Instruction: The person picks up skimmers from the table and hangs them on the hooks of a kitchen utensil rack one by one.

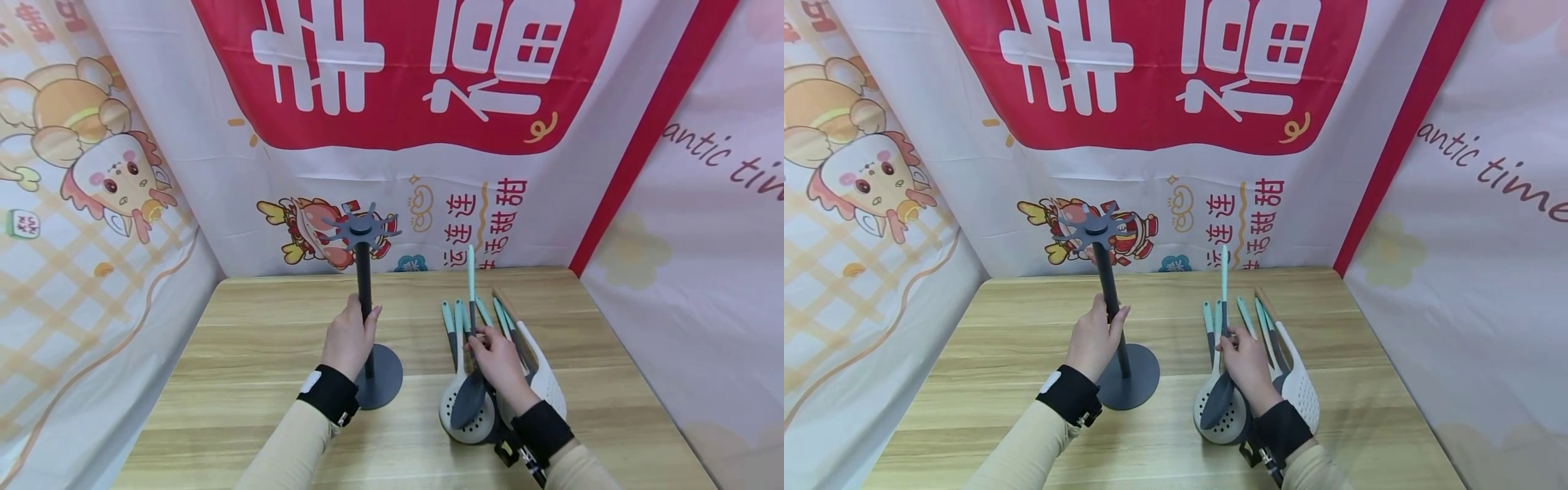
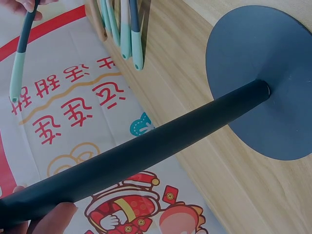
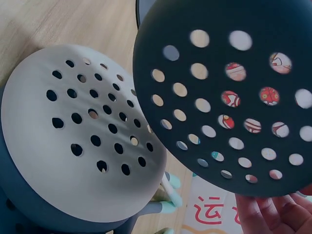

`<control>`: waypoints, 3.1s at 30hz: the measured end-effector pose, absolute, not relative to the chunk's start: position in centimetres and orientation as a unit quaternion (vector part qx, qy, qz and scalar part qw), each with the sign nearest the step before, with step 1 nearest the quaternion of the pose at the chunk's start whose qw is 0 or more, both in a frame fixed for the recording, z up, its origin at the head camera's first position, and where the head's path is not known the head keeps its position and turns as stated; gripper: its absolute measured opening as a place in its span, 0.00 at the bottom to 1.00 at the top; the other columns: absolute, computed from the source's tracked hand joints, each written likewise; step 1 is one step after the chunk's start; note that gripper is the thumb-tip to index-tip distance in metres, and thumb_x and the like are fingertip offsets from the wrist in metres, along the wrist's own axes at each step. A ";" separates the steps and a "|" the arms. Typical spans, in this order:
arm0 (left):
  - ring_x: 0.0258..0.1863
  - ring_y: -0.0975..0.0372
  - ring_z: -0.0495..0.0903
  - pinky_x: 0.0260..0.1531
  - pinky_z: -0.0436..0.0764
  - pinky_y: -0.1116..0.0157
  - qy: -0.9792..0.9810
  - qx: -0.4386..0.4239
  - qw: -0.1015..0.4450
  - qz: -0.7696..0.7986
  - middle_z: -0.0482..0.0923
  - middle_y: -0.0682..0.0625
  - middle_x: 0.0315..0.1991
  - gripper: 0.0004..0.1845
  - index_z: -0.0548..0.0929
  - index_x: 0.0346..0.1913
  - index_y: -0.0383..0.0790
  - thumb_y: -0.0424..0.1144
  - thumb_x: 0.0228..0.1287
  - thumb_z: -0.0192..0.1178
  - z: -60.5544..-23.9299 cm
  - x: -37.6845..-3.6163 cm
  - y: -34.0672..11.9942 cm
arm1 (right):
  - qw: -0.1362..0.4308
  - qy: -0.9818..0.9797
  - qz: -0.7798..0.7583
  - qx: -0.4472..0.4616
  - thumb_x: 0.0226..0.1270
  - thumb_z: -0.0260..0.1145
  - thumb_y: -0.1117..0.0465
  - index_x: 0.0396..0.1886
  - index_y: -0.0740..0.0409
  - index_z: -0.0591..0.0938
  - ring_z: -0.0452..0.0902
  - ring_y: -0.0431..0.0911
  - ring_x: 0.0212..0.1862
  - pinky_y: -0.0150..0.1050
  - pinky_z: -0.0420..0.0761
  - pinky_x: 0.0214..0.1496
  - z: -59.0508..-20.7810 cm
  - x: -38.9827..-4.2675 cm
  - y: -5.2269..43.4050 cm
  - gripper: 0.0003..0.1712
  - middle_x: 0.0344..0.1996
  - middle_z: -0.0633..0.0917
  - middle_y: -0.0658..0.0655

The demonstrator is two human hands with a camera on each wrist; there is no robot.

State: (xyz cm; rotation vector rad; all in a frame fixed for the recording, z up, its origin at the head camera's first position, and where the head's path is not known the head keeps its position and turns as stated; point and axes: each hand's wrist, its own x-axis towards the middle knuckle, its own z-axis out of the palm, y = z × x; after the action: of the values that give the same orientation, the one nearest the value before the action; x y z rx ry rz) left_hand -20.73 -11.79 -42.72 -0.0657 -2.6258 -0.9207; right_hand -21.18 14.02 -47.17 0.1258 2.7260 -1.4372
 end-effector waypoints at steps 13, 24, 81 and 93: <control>0.22 0.57 0.81 0.23 0.85 0.62 -0.927 -0.025 0.180 -0.327 0.77 0.46 0.24 0.17 0.73 0.45 0.33 0.48 0.74 0.57 -42.7 -20.8 -11.8 | 0.015 0.873 -0.486 0.033 0.75 0.55 0.64 0.58 0.67 0.77 0.85 0.57 0.43 0.43 0.84 0.42 -47.4 -21.1 13.6 0.17 0.41 0.88 0.64; 0.22 0.57 0.81 0.23 0.85 0.61 -0.927 -0.025 0.179 -0.330 0.78 0.46 0.25 0.17 0.73 0.45 0.34 0.47 0.74 0.57 -42.8 -20.9 -11.9 | 0.016 0.869 -0.493 0.025 0.76 0.55 0.65 0.57 0.65 0.77 0.84 0.48 0.39 0.41 0.81 0.43 -47.3 -21.0 13.3 0.15 0.41 0.88 0.59; 0.21 0.58 0.79 0.23 0.84 0.62 -0.926 -0.031 0.189 -0.325 0.76 0.48 0.24 0.16 0.73 0.45 0.35 0.47 0.73 0.57 -43.2 -20.6 -12.0 | -0.086 0.863 -0.489 -0.093 0.69 0.66 0.64 0.49 0.59 0.81 0.83 0.47 0.42 0.31 0.82 0.40 -43.7 -18.2 9.5 0.11 0.40 0.88 0.55; 0.20 0.59 0.78 0.21 0.82 0.64 -0.927 -0.030 0.190 -0.323 0.76 0.48 0.24 0.17 0.73 0.45 0.35 0.49 0.74 0.56 -43.1 -20.7 -12.1 | -0.116 0.850 -0.498 -0.123 0.67 0.68 0.66 0.47 0.59 0.82 0.83 0.46 0.40 0.31 0.83 0.39 -42.8 -17.9 9.0 0.11 0.38 0.88 0.55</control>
State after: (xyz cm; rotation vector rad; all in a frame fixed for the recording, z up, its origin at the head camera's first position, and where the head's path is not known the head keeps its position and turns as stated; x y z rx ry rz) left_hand -20.71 -12.11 -43.08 -0.0832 -2.6053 -0.9076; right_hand -17.88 9.05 -42.80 -0.4165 2.8891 -1.6924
